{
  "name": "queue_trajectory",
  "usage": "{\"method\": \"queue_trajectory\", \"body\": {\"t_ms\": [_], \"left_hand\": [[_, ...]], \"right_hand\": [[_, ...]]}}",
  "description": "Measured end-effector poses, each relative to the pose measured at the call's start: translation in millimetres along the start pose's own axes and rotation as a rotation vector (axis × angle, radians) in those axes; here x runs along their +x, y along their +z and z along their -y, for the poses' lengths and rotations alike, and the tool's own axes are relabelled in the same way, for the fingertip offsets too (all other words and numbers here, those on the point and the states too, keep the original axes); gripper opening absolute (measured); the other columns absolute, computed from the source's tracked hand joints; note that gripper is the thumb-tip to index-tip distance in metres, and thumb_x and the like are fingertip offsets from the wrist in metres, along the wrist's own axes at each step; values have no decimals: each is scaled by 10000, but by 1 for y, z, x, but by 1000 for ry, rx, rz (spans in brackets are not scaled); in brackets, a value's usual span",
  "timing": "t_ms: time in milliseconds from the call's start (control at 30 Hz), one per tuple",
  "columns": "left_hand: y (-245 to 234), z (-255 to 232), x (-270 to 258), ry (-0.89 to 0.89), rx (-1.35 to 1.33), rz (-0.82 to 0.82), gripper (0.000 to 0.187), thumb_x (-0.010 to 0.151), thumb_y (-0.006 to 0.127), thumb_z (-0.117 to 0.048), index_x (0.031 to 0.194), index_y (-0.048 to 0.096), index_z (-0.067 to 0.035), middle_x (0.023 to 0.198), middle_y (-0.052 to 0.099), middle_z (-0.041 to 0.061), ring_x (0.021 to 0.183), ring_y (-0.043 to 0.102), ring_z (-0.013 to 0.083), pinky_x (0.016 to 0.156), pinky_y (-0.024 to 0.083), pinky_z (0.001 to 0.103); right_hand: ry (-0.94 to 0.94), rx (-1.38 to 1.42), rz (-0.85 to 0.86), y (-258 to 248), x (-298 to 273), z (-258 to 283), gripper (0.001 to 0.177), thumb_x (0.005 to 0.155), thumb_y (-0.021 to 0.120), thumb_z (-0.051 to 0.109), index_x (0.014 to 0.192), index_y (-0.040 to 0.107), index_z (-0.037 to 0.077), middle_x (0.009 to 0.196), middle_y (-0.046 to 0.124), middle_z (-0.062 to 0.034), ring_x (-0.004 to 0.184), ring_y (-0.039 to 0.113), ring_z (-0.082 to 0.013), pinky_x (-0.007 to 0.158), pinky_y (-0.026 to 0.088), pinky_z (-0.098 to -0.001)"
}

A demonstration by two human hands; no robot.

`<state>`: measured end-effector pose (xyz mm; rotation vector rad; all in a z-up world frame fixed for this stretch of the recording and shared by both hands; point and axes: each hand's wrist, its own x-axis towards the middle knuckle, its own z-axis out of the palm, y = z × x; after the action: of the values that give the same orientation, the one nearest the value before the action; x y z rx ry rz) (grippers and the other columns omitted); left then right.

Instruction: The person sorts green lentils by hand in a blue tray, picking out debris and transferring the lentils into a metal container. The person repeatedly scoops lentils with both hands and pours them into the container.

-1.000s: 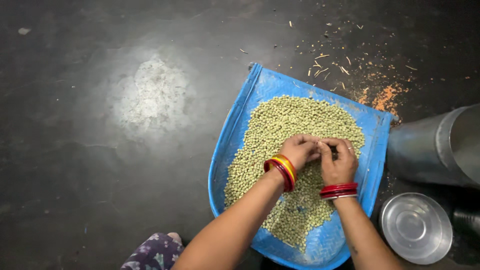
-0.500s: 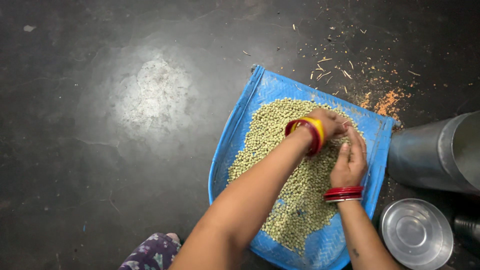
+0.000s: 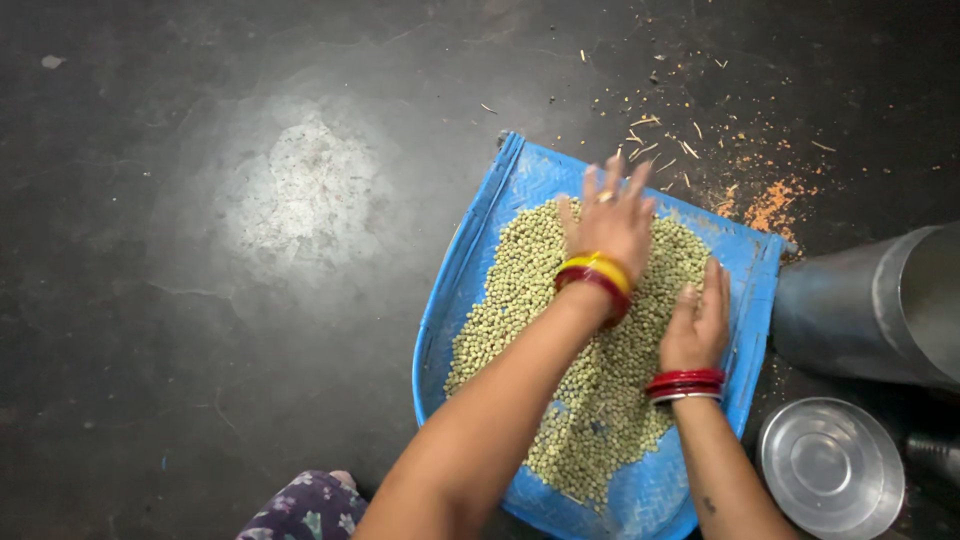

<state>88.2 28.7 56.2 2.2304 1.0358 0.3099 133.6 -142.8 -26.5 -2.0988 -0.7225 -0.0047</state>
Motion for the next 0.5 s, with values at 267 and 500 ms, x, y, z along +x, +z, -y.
{"method": "queue_trajectory", "body": {"t_ms": [267,500], "left_hand": [[3,75,-68,-72,177,-104,668,997,422,-509,1541,389,-122,1638,281,149,1516,223,336,1209,138,544],[32,72,-81,154,-34,-137,554,1049,462,-378,1499,492,-56,1579,460,144,1469,410,321,1243,267,472]], "right_hand": [[134,-498,201,8,-3,-2,742,1051,393,480,1559,332,-57,1637,286,-254,1536,208,-405,1223,158,-529],[-15,-328,210,15,-4,4,621,1099,379,367,1541,391,-69,1616,341,-291,1515,289,-436,1253,205,-479]]}}
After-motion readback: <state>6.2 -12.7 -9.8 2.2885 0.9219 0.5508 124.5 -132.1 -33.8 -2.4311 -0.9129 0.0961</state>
